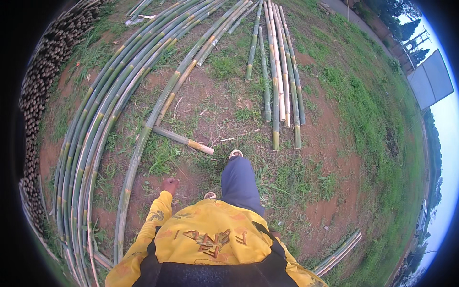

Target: The person selects bamboo poles from a pile, positions them on the ground, and uses a machete to chop them into shorter sections. The cut pieces are set aside as the person continues processing additional poles.

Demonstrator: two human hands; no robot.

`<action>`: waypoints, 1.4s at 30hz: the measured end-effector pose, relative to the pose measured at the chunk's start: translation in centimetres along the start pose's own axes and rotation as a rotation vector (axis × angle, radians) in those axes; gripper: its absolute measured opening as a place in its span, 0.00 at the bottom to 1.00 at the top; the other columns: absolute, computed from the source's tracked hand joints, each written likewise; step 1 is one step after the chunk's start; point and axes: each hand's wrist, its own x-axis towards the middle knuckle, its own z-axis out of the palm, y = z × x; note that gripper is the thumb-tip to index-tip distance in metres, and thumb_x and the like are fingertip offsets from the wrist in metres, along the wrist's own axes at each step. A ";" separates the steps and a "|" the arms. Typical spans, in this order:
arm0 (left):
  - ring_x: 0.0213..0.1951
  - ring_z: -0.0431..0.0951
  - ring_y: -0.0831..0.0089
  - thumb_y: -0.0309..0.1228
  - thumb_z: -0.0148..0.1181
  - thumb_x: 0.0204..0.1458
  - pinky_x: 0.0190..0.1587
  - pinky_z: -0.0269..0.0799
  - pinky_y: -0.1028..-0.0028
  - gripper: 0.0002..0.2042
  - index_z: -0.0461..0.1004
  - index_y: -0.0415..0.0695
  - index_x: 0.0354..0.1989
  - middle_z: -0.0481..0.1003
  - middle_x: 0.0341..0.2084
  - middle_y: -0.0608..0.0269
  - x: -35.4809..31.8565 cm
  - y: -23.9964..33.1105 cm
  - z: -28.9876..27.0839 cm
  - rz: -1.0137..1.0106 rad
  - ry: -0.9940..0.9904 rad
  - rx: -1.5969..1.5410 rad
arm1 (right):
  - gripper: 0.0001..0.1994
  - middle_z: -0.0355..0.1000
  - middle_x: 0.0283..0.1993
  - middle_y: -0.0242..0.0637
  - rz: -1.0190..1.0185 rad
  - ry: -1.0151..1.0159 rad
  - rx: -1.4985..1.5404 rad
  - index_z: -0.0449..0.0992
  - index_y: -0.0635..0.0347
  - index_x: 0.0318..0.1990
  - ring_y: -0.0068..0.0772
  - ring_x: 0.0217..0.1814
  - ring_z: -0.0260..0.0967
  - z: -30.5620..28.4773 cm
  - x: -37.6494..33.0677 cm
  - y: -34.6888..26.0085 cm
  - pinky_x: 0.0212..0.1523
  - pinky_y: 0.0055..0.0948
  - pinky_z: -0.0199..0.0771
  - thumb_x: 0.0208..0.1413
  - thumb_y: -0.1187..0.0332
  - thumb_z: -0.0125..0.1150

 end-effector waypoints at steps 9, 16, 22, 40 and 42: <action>0.26 0.80 0.71 0.37 0.65 0.53 0.36 0.76 0.66 0.12 0.83 0.40 0.35 0.82 0.27 0.59 13.2 17.4 9.7 -0.002 -0.095 -0.201 | 0.26 0.79 0.45 0.61 -0.157 0.008 0.073 0.82 0.70 0.42 0.60 0.54 0.77 -10.1 14.9 -31.0 0.53 0.46 0.78 0.45 0.52 0.70; 0.34 0.81 0.73 0.33 0.64 0.58 0.41 0.77 0.70 0.11 0.81 0.41 0.44 0.82 0.32 0.60 20.1 33.0 12.3 0.103 -0.281 0.052 | 0.11 0.74 0.24 0.40 -0.580 -0.308 0.452 0.78 0.67 0.34 0.31 0.23 0.71 -29.6 13.8 -61.6 0.29 0.36 0.73 0.47 0.67 0.64; 0.35 0.79 0.76 0.39 0.63 0.61 0.41 0.75 0.73 0.14 0.80 0.39 0.46 0.81 0.33 0.64 28.7 49.6 12.4 0.184 -0.379 -0.210 | 0.34 0.69 0.63 0.59 -1.287 -0.431 0.288 0.61 0.71 0.66 0.51 0.65 0.69 -32.3 8.0 -78.8 0.65 0.38 0.66 0.53 0.68 0.67; 0.58 0.76 0.56 0.54 0.53 0.60 0.64 0.56 0.44 0.24 0.77 0.50 0.53 0.79 0.52 0.55 51.7 52.9 12.2 0.152 -0.956 0.585 | 0.25 0.67 0.41 0.32 -1.205 -0.897 0.155 0.64 0.67 0.60 0.23 0.44 0.63 -24.8 -1.0 -118.1 0.49 0.25 0.67 0.60 0.70 0.69; 0.54 0.78 0.54 0.52 0.55 0.59 0.60 0.59 0.48 0.23 0.79 0.46 0.50 0.81 0.48 0.53 52.1 52.9 12.5 0.169 -0.985 0.544 | 0.21 0.68 0.41 0.30 -1.196 -0.911 0.115 0.67 0.64 0.55 0.20 0.42 0.65 -24.9 -2.3 -122.4 0.47 0.23 0.67 0.56 0.76 0.68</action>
